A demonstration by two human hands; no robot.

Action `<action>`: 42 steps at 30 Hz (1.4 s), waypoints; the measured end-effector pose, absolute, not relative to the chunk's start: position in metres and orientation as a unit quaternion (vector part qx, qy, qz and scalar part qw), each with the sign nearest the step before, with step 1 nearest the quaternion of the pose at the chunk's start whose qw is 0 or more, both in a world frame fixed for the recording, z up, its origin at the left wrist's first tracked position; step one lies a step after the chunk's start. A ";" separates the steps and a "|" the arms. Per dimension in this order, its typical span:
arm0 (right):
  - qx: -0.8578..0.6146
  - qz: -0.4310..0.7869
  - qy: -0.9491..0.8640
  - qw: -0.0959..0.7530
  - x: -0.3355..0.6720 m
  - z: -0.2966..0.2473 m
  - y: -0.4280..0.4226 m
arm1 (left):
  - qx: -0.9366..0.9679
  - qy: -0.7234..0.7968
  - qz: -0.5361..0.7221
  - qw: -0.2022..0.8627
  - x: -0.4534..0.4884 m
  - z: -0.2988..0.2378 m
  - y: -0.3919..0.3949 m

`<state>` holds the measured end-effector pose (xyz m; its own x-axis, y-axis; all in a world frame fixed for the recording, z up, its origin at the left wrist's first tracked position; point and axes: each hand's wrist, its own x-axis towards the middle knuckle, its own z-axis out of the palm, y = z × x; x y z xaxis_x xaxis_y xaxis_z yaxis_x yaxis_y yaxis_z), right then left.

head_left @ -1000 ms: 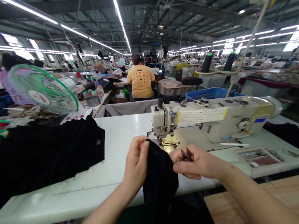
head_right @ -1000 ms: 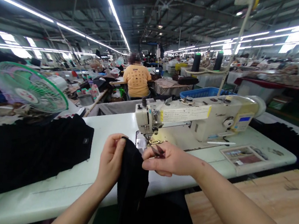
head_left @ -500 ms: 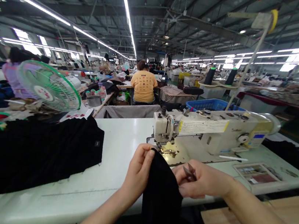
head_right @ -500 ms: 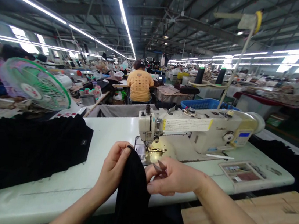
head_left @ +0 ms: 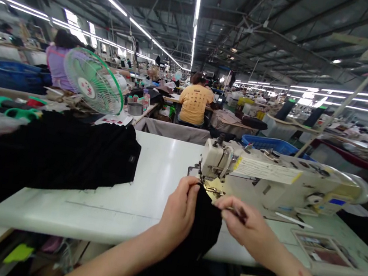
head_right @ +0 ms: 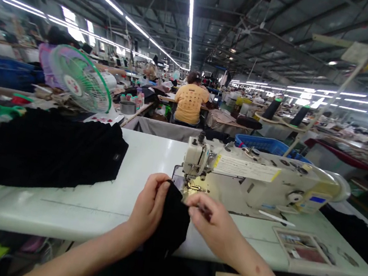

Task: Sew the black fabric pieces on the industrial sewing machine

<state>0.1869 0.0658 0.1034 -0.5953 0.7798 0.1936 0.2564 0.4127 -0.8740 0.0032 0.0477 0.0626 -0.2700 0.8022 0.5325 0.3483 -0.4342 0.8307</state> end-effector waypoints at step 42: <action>-0.429 0.461 -0.690 0.357 0.176 0.102 0.062 | 0.675 0.449 0.565 0.152 0.003 0.085 0.026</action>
<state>0.1758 0.0621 0.1024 -0.3778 0.9207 0.0978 0.2633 0.2081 -0.9420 0.0030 0.0261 0.0849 -0.0416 0.7784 0.6263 0.4353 -0.5501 0.7126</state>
